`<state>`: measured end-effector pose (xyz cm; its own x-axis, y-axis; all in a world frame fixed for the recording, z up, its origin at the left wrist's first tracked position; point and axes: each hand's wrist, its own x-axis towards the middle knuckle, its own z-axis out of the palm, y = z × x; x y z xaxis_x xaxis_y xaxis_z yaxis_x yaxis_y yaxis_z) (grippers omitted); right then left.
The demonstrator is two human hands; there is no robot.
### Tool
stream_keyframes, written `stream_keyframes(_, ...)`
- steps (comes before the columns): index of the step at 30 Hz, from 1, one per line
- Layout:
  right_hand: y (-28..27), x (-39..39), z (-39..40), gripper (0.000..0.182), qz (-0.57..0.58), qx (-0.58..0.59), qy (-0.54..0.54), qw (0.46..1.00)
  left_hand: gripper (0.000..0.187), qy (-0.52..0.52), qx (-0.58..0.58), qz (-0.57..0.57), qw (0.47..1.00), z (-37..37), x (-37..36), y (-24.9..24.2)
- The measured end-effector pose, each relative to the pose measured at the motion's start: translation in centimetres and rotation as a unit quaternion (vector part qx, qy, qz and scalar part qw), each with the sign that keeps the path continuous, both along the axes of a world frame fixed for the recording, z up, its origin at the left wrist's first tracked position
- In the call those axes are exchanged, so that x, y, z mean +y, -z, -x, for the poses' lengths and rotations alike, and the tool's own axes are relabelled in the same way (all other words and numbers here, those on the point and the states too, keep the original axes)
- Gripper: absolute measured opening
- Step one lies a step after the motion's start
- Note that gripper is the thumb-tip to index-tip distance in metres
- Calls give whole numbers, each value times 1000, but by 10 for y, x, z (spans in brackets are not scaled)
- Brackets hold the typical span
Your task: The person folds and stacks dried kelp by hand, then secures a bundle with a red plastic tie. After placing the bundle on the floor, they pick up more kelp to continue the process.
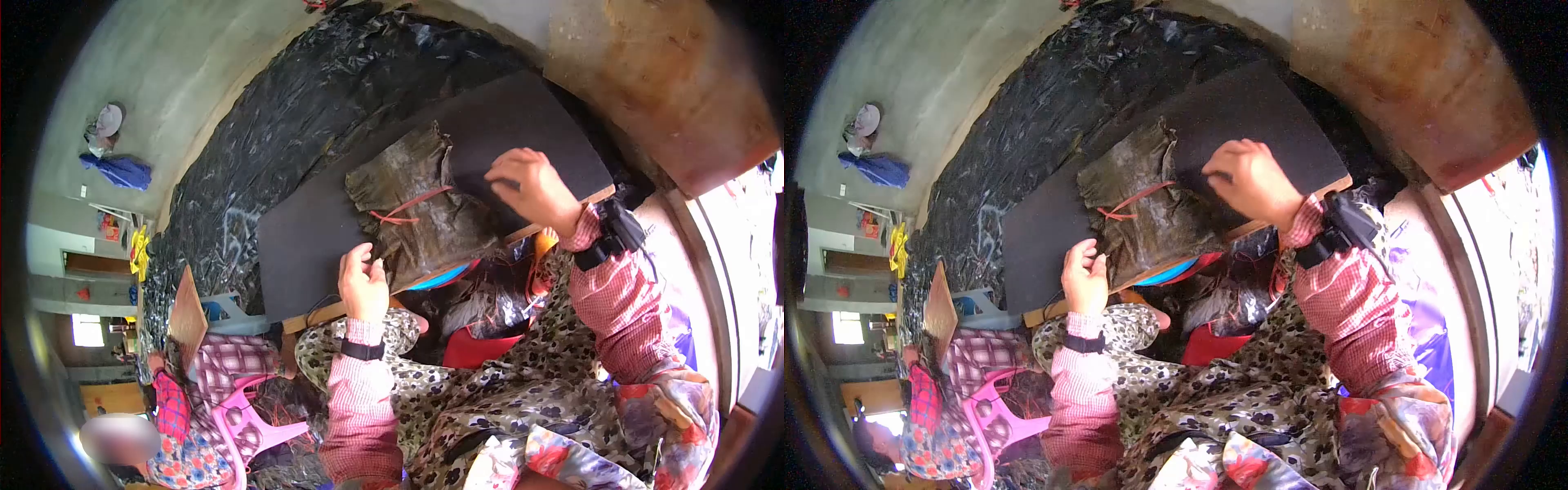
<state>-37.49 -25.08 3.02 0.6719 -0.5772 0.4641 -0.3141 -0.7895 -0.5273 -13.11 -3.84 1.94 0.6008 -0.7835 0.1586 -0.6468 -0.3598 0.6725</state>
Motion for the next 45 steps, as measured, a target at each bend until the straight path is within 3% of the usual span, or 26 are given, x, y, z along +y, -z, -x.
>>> stream_keyframes(1, -6, -5, 4, 15, -23, -9, 22, 999, 29, 11, 0, -10, 1000, 5, -1, -12)
stream_keyframes(3, -6, -6, 3, 14, -92, -40, 33, 994, 33, 113, -112, 54, 986, 14, -8, -20)
stream_keyframes(8, 14, 1, -34, 13, -46, -58, 22, 997, 40, 234, -169, -4, 957, 39, -35, -25)
stream_keyframes(11, 10, 10, -57, 22, 23, 24, 72, 997, 44, 231, -225, -46, 945, 48, -58, -25)
stream_keyframes(16, 22, 9, -71, 14, 2, 110, 136, 985, 46, 238, -186, -158, 940, 49, -75, -19)
stream_keyframes(20, 15, 8, -67, 15, -20, 126, 134, 983, 44, 232, -178, -151, 944, 51, -73, -16)
stream_keyframes(22, 14, 4, -65, 24, 55, 1, 60, 997, 44, 228, -173, -139, 948, 50, -70, -9)
stream_keyframes(23, 17, 3, -64, 24, 55, 4, 59, 997, 44, 228, -168, -126, 951, 51, -70, -8)
stream_keyframes(25, 21, 0, -62, 31, 49, 122, 38, 991, 44, 228, -164, -118, 953, 51, -67, -10)
stream_keyframes(27, 17, -4, -56, 30, 37, 89, 30, 995, 44, 241, -53, 6, 969, 39, -61, -12)
stream_keyframes(29, 6, -8, -48, 27, 5, 21, 39, 999, 36, 152, -17, 101, 983, 20, -43, -9)
stream_keyframes(31, -4, -11, -37, 27, -15, -22, 44, 999, 30, 15, 39, 79, 996, -8, -19, -6)
stream_keyframes(33, -20, 3, -29, 28, -23, -31, 24, 999, 25, -43, 64, 28, 997, -34, -3, 11)
stream_keyframes(34, -25, 15, -28, 29, -26, -8, -40, 999, 25, -47, 70, -16, 996, -43, 3, 23)
stream_keyframes(35, -27, 28, -26, 31, -29, 15, -103, 994, 28, -37, 150, -24, 988, -46, 5, 31)
stream_keyframes(37, -26, 64, -32, 39, 58, 5, -177, 983, 29, -16, 150, -9, 988, -31, 3, 36)
stream_keyframes(38, -25, 79, -35, 40, 64, 53, -201, 976, 29, -23, 207, -25, 978, -18, -1, 26)
stream_keyframes(41, 0, 84, -39, 33, 151, 88, -200, 964, 26, 36, 124, 31, 991, -6, -4, 58)
stream_keyframes(43, -8, 71, -28, 26, 126, 112, -189, 967, 26, 47, 323, 18, 945, 25, -3, 31)
stream_keyframes(45, -9, 44, -9, 14, 168, 78, -103, 977, 33, 189, 498, -48, 845, 58, -5, -17)
